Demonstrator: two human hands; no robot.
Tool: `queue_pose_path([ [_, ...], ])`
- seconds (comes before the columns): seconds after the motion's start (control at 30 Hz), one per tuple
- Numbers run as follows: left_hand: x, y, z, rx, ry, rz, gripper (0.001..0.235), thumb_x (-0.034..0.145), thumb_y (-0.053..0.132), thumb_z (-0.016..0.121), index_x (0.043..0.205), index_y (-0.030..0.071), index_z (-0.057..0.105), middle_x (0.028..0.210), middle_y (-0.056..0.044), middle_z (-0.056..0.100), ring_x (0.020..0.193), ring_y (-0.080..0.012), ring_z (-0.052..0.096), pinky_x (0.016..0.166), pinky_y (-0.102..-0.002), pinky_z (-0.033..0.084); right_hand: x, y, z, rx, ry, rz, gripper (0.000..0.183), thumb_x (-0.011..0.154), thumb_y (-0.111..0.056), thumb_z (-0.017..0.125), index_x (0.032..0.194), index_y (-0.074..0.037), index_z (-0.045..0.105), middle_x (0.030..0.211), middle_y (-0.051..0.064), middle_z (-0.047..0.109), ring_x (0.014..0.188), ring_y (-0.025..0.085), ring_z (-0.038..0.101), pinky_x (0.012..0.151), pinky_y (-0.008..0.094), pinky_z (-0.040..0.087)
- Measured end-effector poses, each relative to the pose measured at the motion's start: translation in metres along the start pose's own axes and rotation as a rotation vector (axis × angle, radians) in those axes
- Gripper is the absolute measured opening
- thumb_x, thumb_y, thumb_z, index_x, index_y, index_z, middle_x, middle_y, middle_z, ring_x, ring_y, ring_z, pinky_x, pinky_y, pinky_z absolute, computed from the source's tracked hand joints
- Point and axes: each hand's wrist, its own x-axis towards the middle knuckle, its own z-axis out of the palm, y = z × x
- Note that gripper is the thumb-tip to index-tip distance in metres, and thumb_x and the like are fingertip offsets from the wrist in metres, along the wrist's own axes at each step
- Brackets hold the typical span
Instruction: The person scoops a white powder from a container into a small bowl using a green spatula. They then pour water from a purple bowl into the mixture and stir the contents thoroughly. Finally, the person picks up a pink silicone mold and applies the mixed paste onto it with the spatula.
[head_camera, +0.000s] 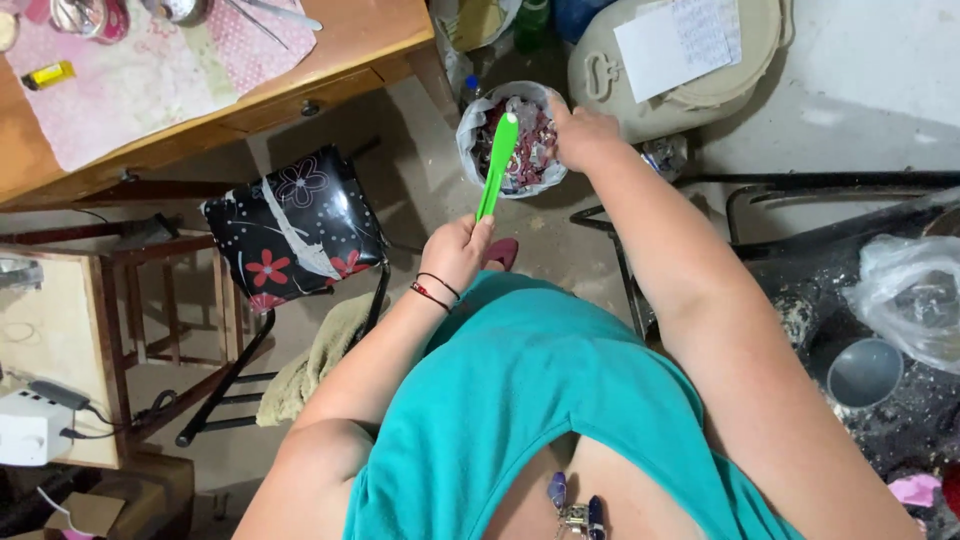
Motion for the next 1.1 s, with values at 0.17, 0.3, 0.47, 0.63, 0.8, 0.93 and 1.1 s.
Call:
queue_pose_path([
  [0.17, 0.004, 0.002, -0.006, 0.007, 0.019, 0.084, 0.049, 0.106, 0.053, 0.038, 0.077, 0.017, 0.055, 0.064, -0.005, 0.061, 0.064, -0.03, 0.059, 0.059, -0.046, 0.04, -0.011, 0.006, 0.004, 0.185, 0.193, -0.021, 0.054, 0.111, -0.061, 0.014, 0.125, -0.014, 0.037, 0.11, 0.016, 0.057, 0.097, 0.036, 0.059, 0.073, 0.048, 0.049],
  [0.3, 0.005, 0.005, -0.008, -0.03, 0.019, 0.186, 0.047, 0.107, 0.051, 0.038, 0.079, 0.016, 0.054, 0.065, -0.003, 0.06, 0.062, -0.0281, 0.059, 0.06, -0.045, 0.041, 0.0, 0.005, 0.009, 0.357, 0.316, 0.142, 0.076, 0.115, -0.056, 0.023, 0.1, -0.008, 0.079, 0.092, 0.018, 0.074, 0.089, 0.042, 0.069, 0.069, 0.05, 0.051],
  [0.47, 0.007, 0.011, -0.01, -0.137, -0.021, 0.254, 0.045, 0.107, 0.049, 0.041, 0.078, 0.017, 0.054, 0.064, 0.001, 0.06, 0.059, -0.0199, 0.057, 0.06, -0.038, 0.042, -0.065, 0.0, 0.005, 1.049, 0.396, -0.127, 0.078, 0.091, 0.005, 0.058, 0.158, -0.024, 0.029, 0.154, 0.007, 0.047, 0.122, 0.028, 0.055, 0.079, 0.03, 0.057],
  [0.63, 0.02, 0.025, -0.002, -0.235, -0.152, 0.305, 0.045, 0.112, 0.039, 0.044, 0.08, 0.014, 0.064, 0.066, -0.01, 0.07, 0.072, -0.0344, 0.067, 0.075, -0.046, 0.054, -0.072, 0.01, 0.072, 1.227, 0.557, -0.576, 0.063, 0.092, -0.004, 0.049, 0.155, -0.003, 0.049, 0.164, 0.038, 0.024, 0.154, 0.05, 0.017, 0.13, 0.057, 0.015],
  [0.8, 0.019, 0.068, 0.047, -0.147, -0.485, 0.516, 0.032, 0.113, 0.032, 0.044, 0.109, 0.004, 0.06, 0.086, -0.027, 0.068, 0.085, -0.0439, 0.067, 0.081, -0.057, 0.052, -0.164, 0.01, 0.095, 1.764, 0.648, -0.385, 0.022, 0.104, -0.029, 0.067, 0.092, -0.012, 0.075, 0.087, 0.002, 0.074, 0.081, 0.009, 0.064, 0.069, 0.027, 0.054],
  [0.93, 0.015, 0.095, 0.097, 0.047, -0.798, 0.592, 0.027, 0.102, 0.025, 0.058, 0.126, 0.012, 0.06, 0.08, -0.008, 0.074, 0.075, -0.0273, 0.07, 0.077, -0.043, 0.055, -0.191, 0.081, 0.174, 1.945, 0.983, -0.281, 0.023, 0.104, -0.013, 0.062, 0.12, 0.002, 0.069, 0.12, 0.023, 0.074, 0.096, 0.023, 0.077, 0.083, 0.033, 0.064],
  [1.1, -0.012, 0.136, 0.142, 0.221, -0.987, 0.641, 0.028, 0.103, 0.029, 0.062, 0.125, 0.012, 0.068, 0.083, -0.008, 0.075, 0.078, -0.0228, 0.069, 0.076, -0.038, 0.055, -0.281, 0.166, 0.303, 1.437, 1.364, 0.817, 0.02, 0.093, -0.029, 0.083, 0.113, -0.032, 0.078, 0.1, -0.006, 0.077, 0.094, 0.013, 0.069, 0.085, 0.029, 0.052],
])
